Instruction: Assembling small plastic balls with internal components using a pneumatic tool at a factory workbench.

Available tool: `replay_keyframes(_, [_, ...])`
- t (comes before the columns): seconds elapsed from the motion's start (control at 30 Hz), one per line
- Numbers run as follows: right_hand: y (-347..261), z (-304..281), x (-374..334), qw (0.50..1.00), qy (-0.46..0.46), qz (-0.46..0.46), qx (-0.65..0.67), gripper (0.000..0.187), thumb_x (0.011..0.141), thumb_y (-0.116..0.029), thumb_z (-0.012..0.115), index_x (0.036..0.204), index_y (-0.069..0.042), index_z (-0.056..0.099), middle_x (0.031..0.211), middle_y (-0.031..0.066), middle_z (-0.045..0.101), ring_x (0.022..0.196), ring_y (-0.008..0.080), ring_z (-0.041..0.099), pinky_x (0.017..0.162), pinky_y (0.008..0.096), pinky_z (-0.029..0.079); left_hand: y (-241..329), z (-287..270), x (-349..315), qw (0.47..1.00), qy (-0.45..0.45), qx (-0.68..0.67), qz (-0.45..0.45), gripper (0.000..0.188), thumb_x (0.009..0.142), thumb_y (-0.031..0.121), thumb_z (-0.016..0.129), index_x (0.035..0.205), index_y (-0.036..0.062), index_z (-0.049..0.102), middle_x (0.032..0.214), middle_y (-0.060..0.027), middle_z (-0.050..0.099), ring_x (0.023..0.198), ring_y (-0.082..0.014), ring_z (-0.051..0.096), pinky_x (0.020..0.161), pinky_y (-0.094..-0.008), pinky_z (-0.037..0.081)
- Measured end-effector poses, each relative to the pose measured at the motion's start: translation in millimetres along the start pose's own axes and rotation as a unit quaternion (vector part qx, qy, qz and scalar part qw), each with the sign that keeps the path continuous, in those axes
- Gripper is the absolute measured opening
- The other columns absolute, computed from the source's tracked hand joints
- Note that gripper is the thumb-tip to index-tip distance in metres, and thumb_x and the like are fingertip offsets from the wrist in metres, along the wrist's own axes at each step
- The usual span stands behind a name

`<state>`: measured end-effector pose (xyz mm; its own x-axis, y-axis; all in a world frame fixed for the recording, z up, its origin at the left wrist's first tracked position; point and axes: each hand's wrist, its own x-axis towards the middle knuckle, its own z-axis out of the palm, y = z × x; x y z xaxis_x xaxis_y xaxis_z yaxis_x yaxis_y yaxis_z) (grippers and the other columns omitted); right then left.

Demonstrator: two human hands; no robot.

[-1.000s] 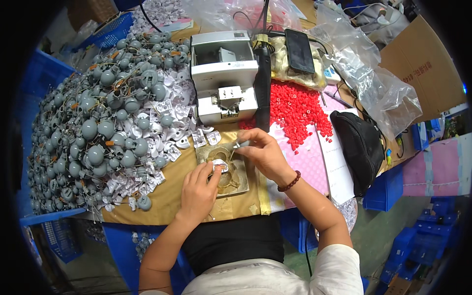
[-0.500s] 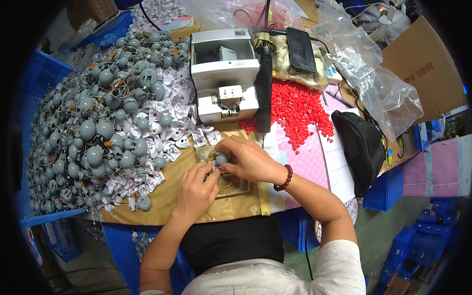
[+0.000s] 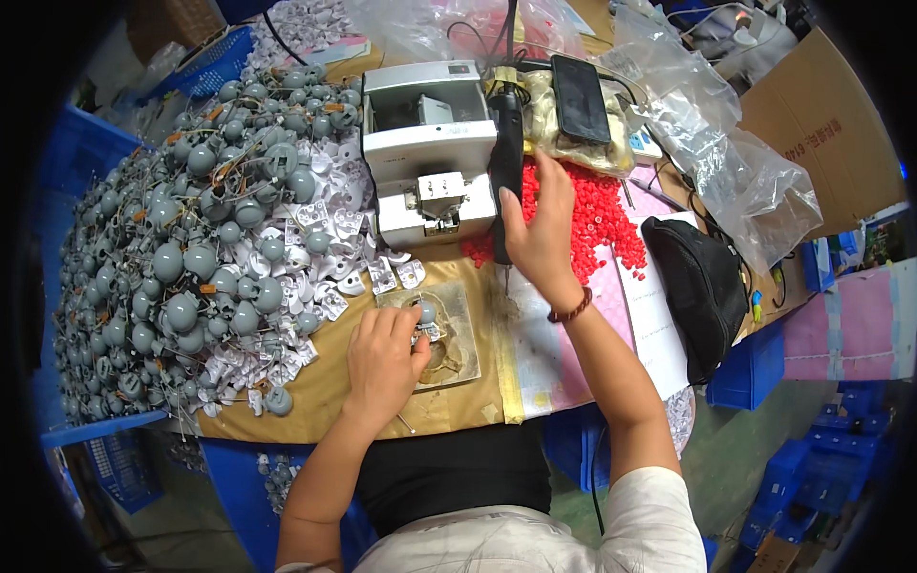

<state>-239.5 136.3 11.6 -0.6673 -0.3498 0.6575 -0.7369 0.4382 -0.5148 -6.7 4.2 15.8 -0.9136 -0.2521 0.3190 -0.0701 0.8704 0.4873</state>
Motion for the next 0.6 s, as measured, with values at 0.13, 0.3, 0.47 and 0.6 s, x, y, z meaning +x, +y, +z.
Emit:
replay_keyframes(0.13, [20, 12, 8, 0.938, -0.111, 0.241, 0.225, 0.060, 0.094, -0.016, 0.073, 0.143, 0.005, 0.046, 0.107, 0.0158, 0.071, 0.084, 0.0194, 0.069, 0.074, 0.0296, 0.054, -2, 1, -1, 1.000, 0.015, -0.010, 0.005, 0.036, 0.076, 0.008, 0.075, 0.111, 0.0063, 0.066, 0.096, -0.0085, 0.062, 0.092, -0.0304, 0.058, 0.080, -0.0424, 0.049])
replay_keyframes(0.3, [-35, -5, 12, 0.932, 0.128, 0.119, 0.316, 0.056, 0.086, 0.000, 0.078, 0.134, 0.001, 0.050, 0.096, 0.0072, 0.067, 0.084, 0.0147, 0.068, 0.072, 0.0272, 0.055, -3, 2, -1, 1.000, 0.014, -0.025, 0.001, 0.035, 0.076, 0.007, 0.075, 0.110, 0.0054, 0.066, 0.096, -0.0097, 0.062, 0.092, -0.0315, 0.058, 0.079, -0.0430, 0.050])
replay_keyframes(0.47, [-93, -32, 59, 0.893, 0.023, -0.002, 0.449, 0.064, 0.091, 0.008, 0.063, 0.147, 0.001, 0.033, 0.089, 0.0087, 0.064, 0.075, 0.0180, 0.066, 0.071, 0.0353, 0.057, -4, 1, -2, 0.999, 0.009, -0.031, -0.001, 0.035, 0.076, 0.008, 0.075, 0.110, 0.0045, 0.066, 0.097, -0.0109, 0.062, 0.092, -0.0327, 0.058, 0.079, -0.0430, 0.050])
replay_keyframes(0.6, [-100, -6, 88, 0.893, -0.009, -0.029, 0.450, 0.058, 0.092, 0.008, 0.063, 0.143, 0.002, 0.037, 0.081, 0.0077, 0.064, 0.067, 0.0168, 0.065, 0.064, 0.0316, 0.055, -3, 0, -1, 1.000, 0.009, -0.028, -0.003, 0.034, 0.076, 0.008, 0.074, 0.109, 0.0042, 0.066, 0.097, -0.0111, 0.062, 0.092, -0.0331, 0.058, 0.080, -0.0434, 0.050])
